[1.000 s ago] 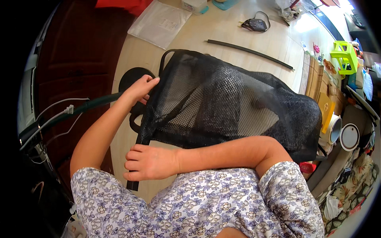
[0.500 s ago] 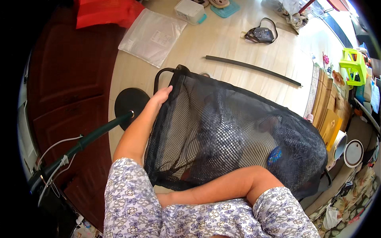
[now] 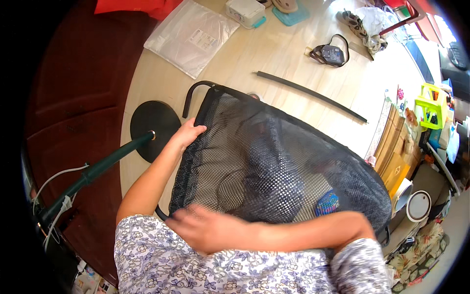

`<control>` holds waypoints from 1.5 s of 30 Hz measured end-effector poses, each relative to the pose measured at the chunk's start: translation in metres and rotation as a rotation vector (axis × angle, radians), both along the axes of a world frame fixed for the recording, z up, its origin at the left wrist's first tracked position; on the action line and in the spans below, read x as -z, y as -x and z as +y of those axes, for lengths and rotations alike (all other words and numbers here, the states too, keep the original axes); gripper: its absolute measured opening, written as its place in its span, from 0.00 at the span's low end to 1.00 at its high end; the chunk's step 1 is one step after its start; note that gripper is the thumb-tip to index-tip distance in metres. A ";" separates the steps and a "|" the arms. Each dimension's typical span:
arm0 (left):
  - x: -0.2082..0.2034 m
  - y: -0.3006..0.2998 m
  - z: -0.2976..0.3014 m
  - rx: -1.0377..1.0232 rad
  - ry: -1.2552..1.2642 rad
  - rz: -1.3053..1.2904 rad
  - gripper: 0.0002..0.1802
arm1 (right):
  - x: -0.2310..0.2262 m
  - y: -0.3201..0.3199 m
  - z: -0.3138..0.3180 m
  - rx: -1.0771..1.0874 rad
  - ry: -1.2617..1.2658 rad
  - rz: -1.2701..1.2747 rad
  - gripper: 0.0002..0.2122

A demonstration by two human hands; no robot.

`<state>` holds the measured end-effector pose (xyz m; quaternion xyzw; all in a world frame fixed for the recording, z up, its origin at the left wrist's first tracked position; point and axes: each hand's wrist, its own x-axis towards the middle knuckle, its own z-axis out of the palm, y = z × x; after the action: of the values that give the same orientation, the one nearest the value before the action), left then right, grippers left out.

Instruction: The person assembles a mesh laundry hamper by threading flexible support rods through the fabric channels of the mesh bag.

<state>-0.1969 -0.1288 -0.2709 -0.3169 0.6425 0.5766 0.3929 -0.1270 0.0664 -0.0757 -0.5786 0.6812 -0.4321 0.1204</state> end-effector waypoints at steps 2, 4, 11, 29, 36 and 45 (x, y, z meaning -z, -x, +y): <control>-0.014 0.005 0.007 0.013 0.040 0.046 0.28 | -0.009 0.071 0.044 -0.057 -0.311 0.026 0.15; -0.012 -0.003 0.005 -0.032 0.004 0.102 0.31 | -0.012 0.144 0.068 -0.055 -0.423 -0.050 0.20; -0.028 0.020 0.013 0.074 0.087 0.227 0.37 | 0.173 0.239 0.056 0.323 -0.573 -0.635 0.32; -0.001 -0.005 0.010 -0.033 0.155 0.253 0.09 | 0.279 0.160 -0.021 1.019 -0.258 -1.316 0.15; -0.013 -0.006 0.008 0.066 0.243 0.267 0.15 | 0.297 0.150 -0.032 1.106 -0.445 -1.042 0.15; -0.018 -0.010 0.003 0.297 0.265 0.229 0.30 | 0.293 0.152 -0.050 1.218 -0.573 -1.006 0.11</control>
<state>-0.1869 -0.1254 -0.2532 -0.2002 0.7925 0.4555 0.3527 -0.2787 0.0164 -0.3688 0.2048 0.8230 -0.4382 0.2978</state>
